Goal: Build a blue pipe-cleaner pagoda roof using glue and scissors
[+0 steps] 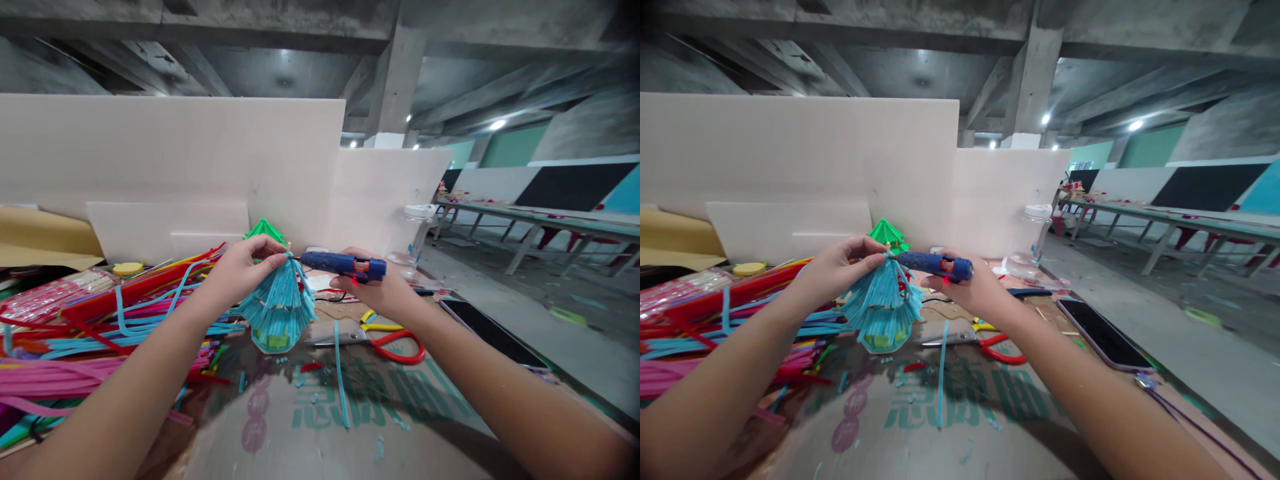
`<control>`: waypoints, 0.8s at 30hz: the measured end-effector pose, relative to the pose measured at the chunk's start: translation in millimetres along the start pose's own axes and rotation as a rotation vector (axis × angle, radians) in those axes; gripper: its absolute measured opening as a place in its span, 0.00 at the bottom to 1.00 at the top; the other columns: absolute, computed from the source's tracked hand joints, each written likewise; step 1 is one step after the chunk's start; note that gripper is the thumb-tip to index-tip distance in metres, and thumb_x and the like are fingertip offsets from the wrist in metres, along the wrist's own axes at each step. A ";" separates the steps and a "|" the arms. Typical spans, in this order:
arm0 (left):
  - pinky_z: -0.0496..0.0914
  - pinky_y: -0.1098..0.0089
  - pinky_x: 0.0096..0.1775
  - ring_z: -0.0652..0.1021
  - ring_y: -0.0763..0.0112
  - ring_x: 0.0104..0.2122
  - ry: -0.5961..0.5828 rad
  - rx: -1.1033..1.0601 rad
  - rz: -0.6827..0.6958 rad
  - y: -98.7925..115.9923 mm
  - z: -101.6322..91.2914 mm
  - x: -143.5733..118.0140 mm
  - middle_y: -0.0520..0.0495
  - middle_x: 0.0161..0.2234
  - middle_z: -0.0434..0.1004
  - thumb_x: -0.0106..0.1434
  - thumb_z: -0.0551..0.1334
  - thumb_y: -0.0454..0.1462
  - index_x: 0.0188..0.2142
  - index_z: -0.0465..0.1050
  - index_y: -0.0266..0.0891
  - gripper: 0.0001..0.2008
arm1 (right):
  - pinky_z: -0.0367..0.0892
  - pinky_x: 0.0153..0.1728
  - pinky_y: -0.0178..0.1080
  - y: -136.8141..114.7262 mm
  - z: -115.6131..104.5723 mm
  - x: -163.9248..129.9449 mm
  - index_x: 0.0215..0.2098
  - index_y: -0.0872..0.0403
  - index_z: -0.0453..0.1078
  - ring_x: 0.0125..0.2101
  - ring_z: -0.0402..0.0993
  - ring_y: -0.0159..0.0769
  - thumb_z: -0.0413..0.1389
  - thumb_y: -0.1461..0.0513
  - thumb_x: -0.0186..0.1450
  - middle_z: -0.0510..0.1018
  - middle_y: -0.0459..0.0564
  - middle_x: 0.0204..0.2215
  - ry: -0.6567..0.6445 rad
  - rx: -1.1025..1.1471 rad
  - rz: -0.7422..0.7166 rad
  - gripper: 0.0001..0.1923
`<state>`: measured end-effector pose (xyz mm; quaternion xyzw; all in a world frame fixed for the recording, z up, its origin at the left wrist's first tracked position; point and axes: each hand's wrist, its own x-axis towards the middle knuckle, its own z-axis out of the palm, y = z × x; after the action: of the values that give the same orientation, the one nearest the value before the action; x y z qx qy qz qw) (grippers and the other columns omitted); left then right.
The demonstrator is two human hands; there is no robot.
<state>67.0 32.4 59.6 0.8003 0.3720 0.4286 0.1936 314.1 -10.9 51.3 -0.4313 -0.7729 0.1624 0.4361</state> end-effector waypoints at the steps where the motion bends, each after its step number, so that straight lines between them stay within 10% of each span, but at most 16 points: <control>1: 0.71 0.68 0.39 0.78 0.66 0.37 0.000 0.000 0.000 0.0 -0.2 0.3 0.47 0.37 0.80 0.62 0.61 0.49 0.41 0.74 0.39 0.16 | 0.58 0.26 0.33 0.2 0.1 -0.1 0.34 0.53 0.67 0.24 0.61 0.30 0.62 0.54 0.56 0.66 0.41 0.23 0.001 -0.004 0.003 0.14; 24: 0.71 0.68 0.41 0.78 0.66 0.38 -0.016 -0.047 0.015 -4.6 0.1 1.7 0.47 0.38 0.79 0.62 0.61 0.49 0.41 0.74 0.40 0.16 | 0.59 0.24 0.33 -5.8 -0.7 -0.8 0.35 0.53 0.69 0.24 0.62 0.30 0.62 0.53 0.55 0.68 0.42 0.24 -0.002 -0.009 0.046 0.15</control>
<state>65.7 36.6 57.6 0.8017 0.3541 0.4323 0.2122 311.8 -14.9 54.9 -0.4509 -0.7640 0.1693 0.4293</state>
